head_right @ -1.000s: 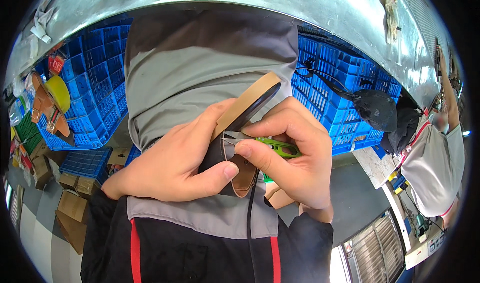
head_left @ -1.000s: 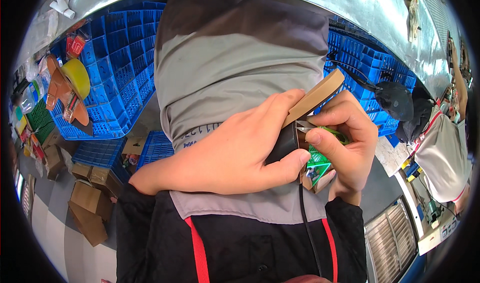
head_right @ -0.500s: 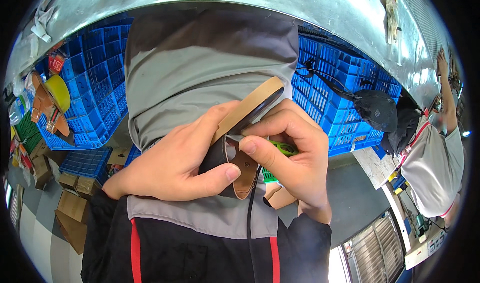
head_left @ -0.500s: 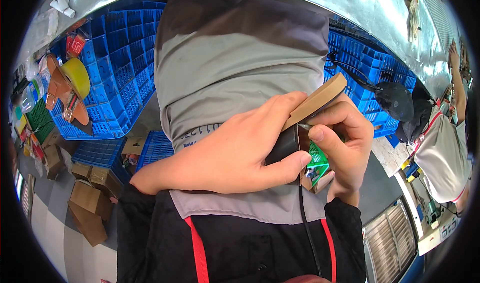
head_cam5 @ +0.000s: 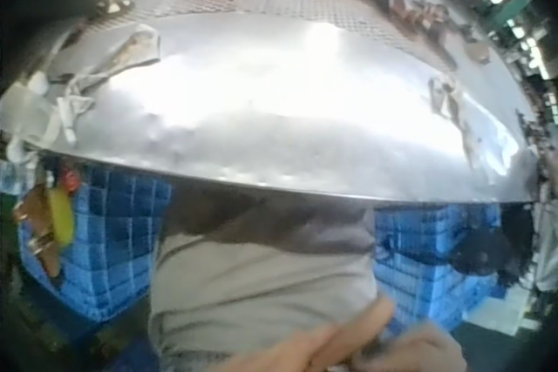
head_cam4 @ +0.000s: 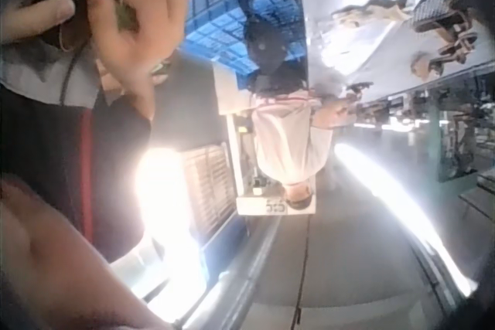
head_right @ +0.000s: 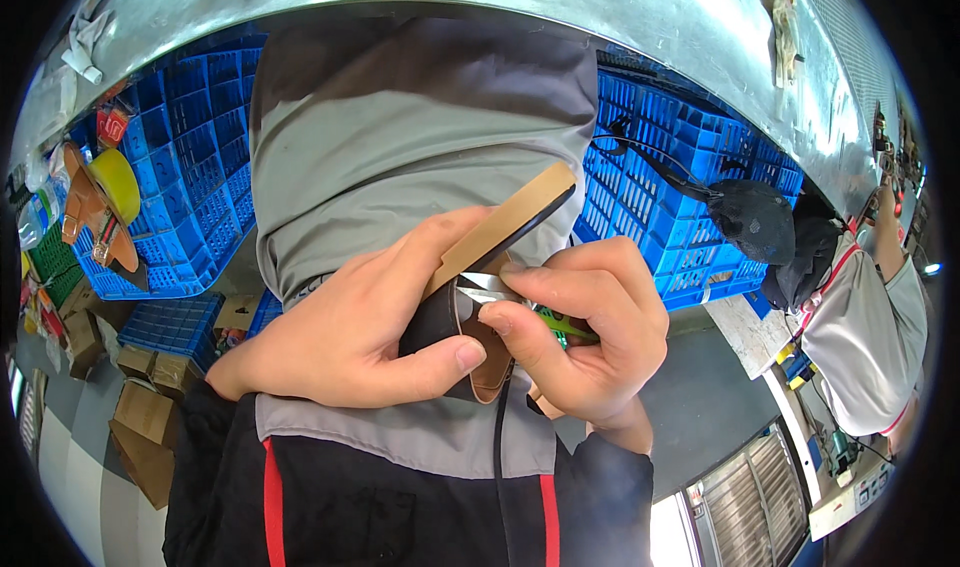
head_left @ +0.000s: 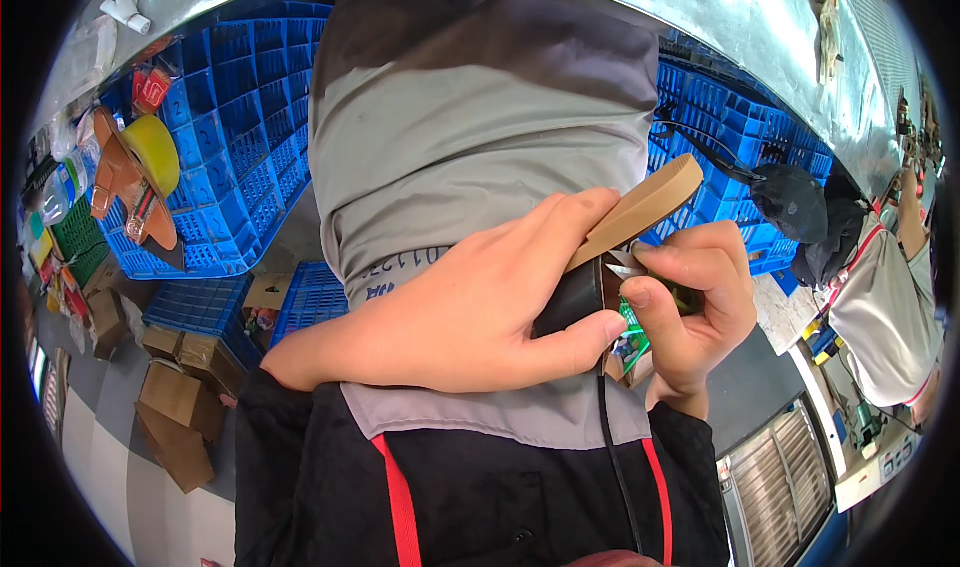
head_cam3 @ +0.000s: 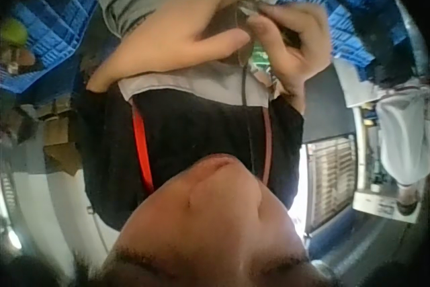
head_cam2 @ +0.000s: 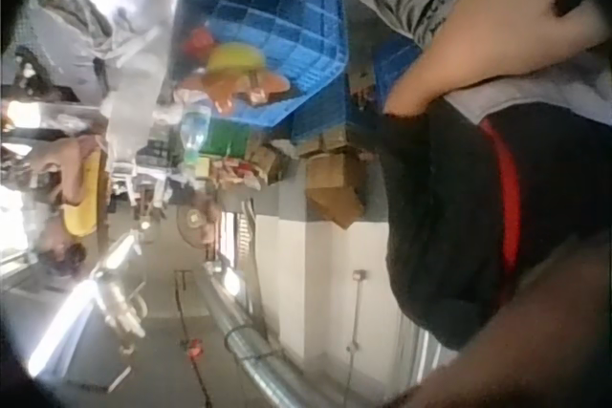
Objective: Trimming, assembling, and inspecting sandals on a footwear production line.
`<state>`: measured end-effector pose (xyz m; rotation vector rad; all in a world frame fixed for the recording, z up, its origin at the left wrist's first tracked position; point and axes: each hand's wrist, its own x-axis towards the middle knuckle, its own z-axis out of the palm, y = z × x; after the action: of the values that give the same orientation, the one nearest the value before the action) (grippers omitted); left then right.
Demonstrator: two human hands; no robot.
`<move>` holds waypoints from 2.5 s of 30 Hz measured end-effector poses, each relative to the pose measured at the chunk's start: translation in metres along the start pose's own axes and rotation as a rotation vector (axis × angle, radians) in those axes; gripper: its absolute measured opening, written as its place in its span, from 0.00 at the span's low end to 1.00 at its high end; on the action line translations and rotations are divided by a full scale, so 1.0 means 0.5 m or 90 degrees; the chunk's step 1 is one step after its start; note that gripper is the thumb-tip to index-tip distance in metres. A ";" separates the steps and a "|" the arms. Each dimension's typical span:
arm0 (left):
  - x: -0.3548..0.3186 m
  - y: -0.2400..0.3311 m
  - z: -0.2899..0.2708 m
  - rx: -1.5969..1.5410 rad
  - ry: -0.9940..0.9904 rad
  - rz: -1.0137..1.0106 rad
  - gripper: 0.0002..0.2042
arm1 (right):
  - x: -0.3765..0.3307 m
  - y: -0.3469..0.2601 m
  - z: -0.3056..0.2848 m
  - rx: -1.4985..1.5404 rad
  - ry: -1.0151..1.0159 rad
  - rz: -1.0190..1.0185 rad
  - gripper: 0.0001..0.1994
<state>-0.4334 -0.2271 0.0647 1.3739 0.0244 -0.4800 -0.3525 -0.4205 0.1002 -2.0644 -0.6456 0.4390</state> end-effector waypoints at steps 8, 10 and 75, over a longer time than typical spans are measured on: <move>0.003 -0.005 0.004 0.007 0.002 0.022 0.36 | -0.006 0.002 0.001 0.001 -0.012 -0.008 0.11; 0.004 -0.004 0.003 0.015 0.004 0.024 0.36 | -0.004 0.002 0.001 -0.005 -0.014 -0.002 0.11; 0.012 0.005 0.008 0.050 -0.021 -0.048 0.36 | 0.032 -0.006 -0.030 0.055 -0.096 0.137 0.09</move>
<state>-0.4280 -0.2326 0.0662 1.4448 0.0306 -0.5712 -0.3324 -0.4192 0.1099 -2.0396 -0.4849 0.7385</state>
